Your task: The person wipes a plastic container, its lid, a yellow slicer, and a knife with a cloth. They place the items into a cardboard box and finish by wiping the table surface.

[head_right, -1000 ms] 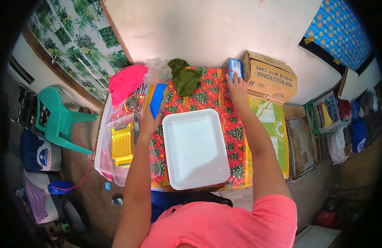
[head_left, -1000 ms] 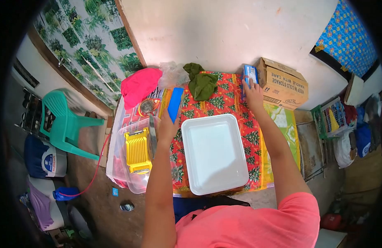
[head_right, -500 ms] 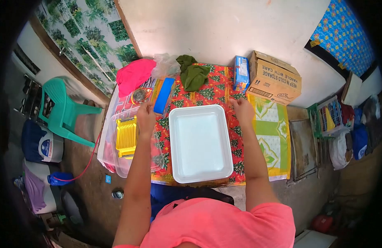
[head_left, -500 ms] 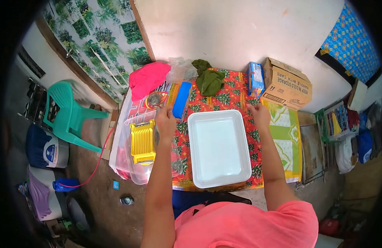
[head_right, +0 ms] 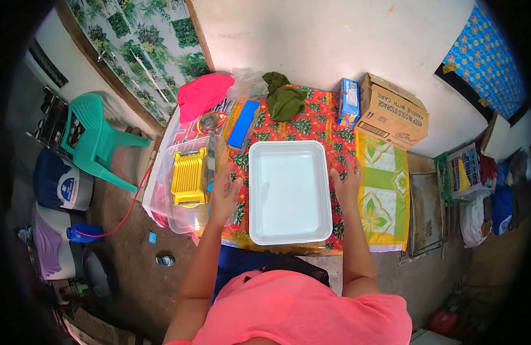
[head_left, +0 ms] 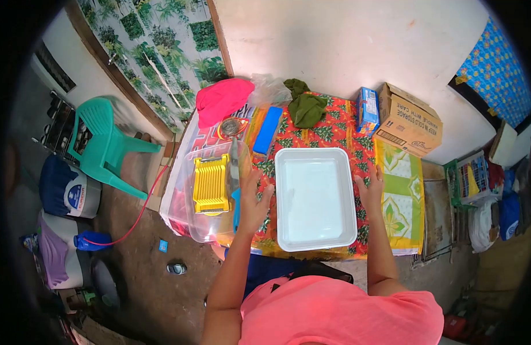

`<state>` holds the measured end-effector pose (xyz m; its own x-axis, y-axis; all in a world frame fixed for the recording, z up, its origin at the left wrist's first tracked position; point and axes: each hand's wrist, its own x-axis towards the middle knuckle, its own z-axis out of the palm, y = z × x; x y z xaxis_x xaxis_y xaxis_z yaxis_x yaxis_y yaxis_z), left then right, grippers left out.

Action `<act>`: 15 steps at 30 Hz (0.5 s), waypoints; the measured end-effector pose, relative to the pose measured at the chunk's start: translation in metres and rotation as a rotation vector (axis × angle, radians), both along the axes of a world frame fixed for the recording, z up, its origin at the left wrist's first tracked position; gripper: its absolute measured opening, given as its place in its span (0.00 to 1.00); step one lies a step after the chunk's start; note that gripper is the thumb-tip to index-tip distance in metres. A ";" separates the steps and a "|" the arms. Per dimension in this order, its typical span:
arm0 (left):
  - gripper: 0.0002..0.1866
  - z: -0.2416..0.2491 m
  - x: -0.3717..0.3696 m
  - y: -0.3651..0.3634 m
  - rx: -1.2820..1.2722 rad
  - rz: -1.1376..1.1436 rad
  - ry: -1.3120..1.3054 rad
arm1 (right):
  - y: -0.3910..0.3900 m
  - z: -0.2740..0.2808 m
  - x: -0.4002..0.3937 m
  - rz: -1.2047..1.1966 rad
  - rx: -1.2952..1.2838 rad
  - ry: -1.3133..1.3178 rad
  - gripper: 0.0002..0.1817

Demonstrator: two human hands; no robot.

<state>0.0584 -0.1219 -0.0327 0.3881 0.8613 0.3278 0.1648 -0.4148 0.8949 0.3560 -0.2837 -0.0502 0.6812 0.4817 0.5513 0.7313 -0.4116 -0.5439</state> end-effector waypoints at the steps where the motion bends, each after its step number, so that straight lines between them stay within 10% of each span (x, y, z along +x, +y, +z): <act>1: 0.12 0.000 0.001 0.002 -0.196 0.018 -0.103 | 0.008 0.009 -0.010 0.008 0.115 -0.004 0.14; 4: 0.17 0.012 -0.003 0.019 -0.550 0.052 -0.111 | 0.020 0.036 -0.034 0.079 0.171 0.535 0.11; 7: 0.29 0.055 0.005 0.019 -0.567 0.058 -0.212 | 0.053 0.045 -0.033 0.207 -0.116 0.529 0.09; 11: 0.41 0.038 0.040 0.053 -0.654 0.007 -0.506 | 0.125 0.073 -0.137 0.792 0.263 0.279 0.17; 15: 0.38 0.075 0.063 0.059 -0.830 -0.571 -0.787 | 0.202 0.074 -0.165 0.783 0.152 0.228 0.28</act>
